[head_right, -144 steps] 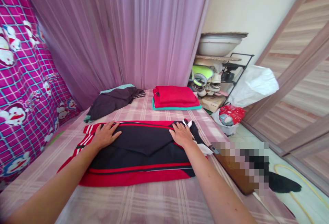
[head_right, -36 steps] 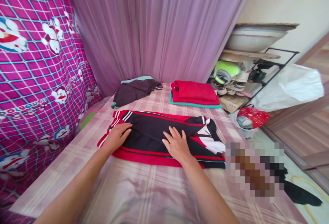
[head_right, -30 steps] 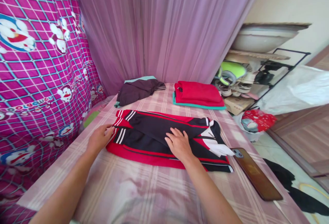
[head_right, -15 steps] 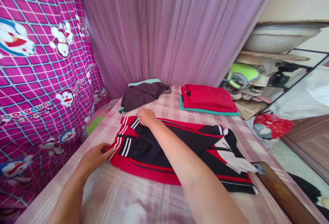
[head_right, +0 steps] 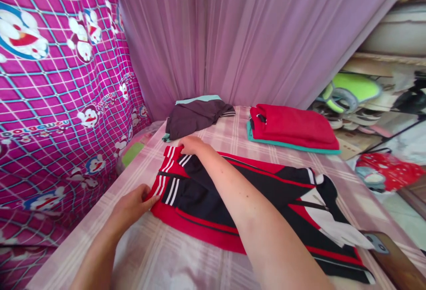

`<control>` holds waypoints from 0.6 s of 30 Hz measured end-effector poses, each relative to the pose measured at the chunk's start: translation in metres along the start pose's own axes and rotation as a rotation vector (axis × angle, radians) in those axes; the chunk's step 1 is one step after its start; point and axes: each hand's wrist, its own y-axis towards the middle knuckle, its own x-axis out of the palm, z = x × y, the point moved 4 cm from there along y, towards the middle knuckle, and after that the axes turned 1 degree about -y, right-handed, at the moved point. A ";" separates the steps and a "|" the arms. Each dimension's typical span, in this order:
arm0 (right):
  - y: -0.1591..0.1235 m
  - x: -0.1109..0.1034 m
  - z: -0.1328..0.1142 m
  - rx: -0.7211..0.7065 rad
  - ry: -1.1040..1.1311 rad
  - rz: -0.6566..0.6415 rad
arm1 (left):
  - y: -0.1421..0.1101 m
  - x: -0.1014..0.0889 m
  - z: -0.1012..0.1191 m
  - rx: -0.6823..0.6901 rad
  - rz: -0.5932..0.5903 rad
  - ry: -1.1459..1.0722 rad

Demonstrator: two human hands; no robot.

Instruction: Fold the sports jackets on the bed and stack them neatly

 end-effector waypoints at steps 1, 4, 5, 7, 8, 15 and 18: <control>-0.003 -0.003 0.001 -0.026 0.038 0.008 | 0.000 0.001 -0.003 -0.003 -0.012 -0.112; -0.015 -0.017 0.011 -0.096 0.217 0.048 | -0.003 -0.003 0.002 0.072 -0.030 -0.470; -0.020 -0.022 0.017 -0.106 0.281 0.063 | -0.006 -0.006 0.009 0.117 -0.028 -0.556; -0.034 -0.033 0.032 -0.111 0.404 0.082 | -0.016 -0.014 0.032 0.209 -0.011 -0.650; -0.043 -0.038 0.040 -0.113 0.462 0.084 | -0.023 -0.017 0.047 0.255 -0.001 -0.667; -0.134 -0.043 0.118 0.031 0.768 0.152 | -0.061 0.005 0.175 0.520 -0.020 -0.388; -0.176 -0.027 0.151 0.186 0.781 0.217 | -0.071 0.036 0.218 0.626 -0.111 -0.208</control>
